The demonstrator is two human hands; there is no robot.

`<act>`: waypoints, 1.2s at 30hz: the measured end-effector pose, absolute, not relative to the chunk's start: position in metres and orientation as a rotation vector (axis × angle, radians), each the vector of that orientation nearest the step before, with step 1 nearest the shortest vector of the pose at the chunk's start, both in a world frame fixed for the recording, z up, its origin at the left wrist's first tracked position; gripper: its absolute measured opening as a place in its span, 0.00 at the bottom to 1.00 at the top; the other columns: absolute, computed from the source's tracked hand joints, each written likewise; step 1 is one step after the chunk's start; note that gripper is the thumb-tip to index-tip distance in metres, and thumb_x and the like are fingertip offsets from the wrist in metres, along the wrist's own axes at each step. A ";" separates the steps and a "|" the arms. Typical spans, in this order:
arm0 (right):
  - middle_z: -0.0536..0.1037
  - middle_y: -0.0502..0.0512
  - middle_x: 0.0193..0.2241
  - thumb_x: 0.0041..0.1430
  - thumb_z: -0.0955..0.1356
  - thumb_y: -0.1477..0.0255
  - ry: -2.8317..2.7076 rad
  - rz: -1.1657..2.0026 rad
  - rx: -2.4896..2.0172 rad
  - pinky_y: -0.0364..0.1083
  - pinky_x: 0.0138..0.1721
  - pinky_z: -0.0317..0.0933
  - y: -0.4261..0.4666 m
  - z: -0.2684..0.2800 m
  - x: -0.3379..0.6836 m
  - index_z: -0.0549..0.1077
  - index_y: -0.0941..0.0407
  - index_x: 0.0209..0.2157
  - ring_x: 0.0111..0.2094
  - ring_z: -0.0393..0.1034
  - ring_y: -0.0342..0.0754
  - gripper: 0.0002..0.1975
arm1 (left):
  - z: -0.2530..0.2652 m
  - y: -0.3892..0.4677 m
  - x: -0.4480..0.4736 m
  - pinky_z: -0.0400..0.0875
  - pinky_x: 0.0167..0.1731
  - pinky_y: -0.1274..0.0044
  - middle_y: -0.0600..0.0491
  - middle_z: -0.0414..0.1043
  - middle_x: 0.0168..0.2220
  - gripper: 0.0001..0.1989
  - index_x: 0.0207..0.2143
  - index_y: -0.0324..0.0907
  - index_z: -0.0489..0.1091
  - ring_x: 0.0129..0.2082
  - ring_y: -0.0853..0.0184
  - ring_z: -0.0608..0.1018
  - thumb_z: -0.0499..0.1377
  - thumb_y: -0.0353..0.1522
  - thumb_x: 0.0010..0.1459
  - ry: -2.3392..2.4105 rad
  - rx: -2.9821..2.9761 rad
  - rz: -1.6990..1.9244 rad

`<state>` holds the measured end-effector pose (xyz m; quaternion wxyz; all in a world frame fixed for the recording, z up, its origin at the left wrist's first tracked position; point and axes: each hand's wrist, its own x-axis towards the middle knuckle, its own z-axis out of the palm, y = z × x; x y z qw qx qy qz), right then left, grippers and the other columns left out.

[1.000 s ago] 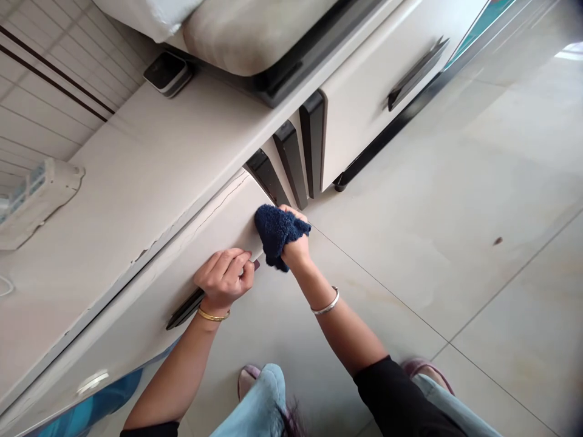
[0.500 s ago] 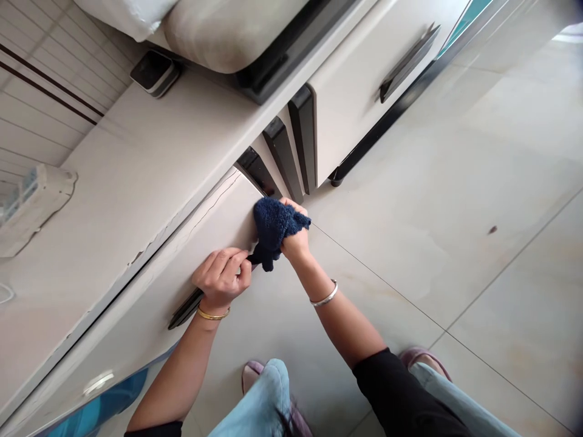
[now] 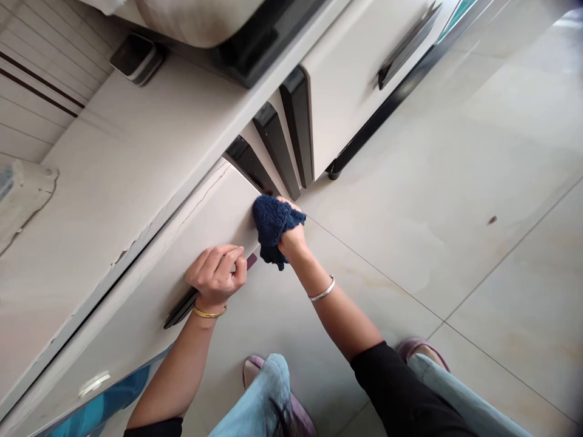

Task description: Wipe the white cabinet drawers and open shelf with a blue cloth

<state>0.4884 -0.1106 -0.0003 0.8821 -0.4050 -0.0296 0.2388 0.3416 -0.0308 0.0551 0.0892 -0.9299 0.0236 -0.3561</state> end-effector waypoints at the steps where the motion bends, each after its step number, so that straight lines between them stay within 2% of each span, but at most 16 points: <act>1: 0.61 0.46 0.21 0.50 0.72 0.55 -0.063 0.492 -0.803 0.43 0.26 0.61 -0.110 0.001 0.489 0.63 0.52 0.22 0.25 0.55 0.42 0.19 | 0.055 -0.030 0.342 0.69 0.30 0.75 0.54 0.81 0.30 0.13 0.35 0.44 0.75 0.26 0.67 0.77 0.61 0.20 0.51 0.066 -2.755 -1.065; 8: 0.61 0.45 0.20 0.41 0.77 0.60 0.069 0.558 -0.713 0.42 0.24 0.57 -0.112 0.003 0.492 0.64 0.52 0.21 0.24 0.55 0.41 0.19 | 0.053 -0.030 0.341 0.70 0.30 0.76 0.55 0.81 0.30 0.13 0.35 0.45 0.76 0.25 0.68 0.78 0.60 0.20 0.52 0.067 -2.767 -1.041; 13: 0.62 0.45 0.22 0.49 0.75 0.57 -0.139 0.494 -0.713 0.42 0.25 0.55 -0.111 0.020 0.495 0.64 0.52 0.23 0.25 0.54 0.40 0.20 | 0.056 -0.031 0.341 0.71 0.31 0.75 0.54 0.81 0.31 0.12 0.35 0.45 0.76 0.26 0.67 0.78 0.61 0.20 0.53 0.045 -2.759 -1.026; 18: 0.60 0.45 0.21 0.47 0.76 0.55 -0.111 0.515 -0.718 0.43 0.24 0.55 -0.112 0.032 0.498 0.64 0.52 0.22 0.24 0.54 0.41 0.22 | 0.057 -0.032 0.341 0.70 0.31 0.75 0.54 0.81 0.31 0.12 0.36 0.44 0.76 0.26 0.67 0.77 0.61 0.20 0.52 0.077 -2.783 -1.001; 24: 0.60 0.46 0.20 0.51 0.74 0.53 -0.185 0.489 -0.783 0.44 0.24 0.55 -0.114 0.031 0.496 0.64 0.52 0.22 0.23 0.52 0.41 0.22 | 0.056 -0.032 0.340 0.69 0.31 0.75 0.54 0.81 0.31 0.12 0.35 0.45 0.76 0.27 0.67 0.77 0.60 0.20 0.52 0.051 -2.782 -1.008; 31: 0.61 0.45 0.22 0.57 0.72 0.57 -0.304 0.384 -0.712 0.43 0.26 0.54 -0.112 0.037 0.495 0.66 0.53 0.24 0.24 0.53 0.40 0.19 | 0.058 -0.033 0.342 0.67 0.29 0.75 0.54 0.80 0.30 0.12 0.34 0.43 0.76 0.26 0.67 0.76 0.60 0.20 0.51 0.043 -2.784 -1.044; 36: 0.58 0.45 0.21 0.55 0.72 0.58 -0.261 0.448 -0.818 0.42 0.25 0.51 -0.112 0.037 0.493 0.62 0.53 0.23 0.24 0.50 0.40 0.20 | 0.055 -0.034 0.341 0.68 0.31 0.75 0.55 0.80 0.31 0.12 0.34 0.44 0.76 0.27 0.68 0.76 0.60 0.20 0.52 0.045 -2.802 -1.018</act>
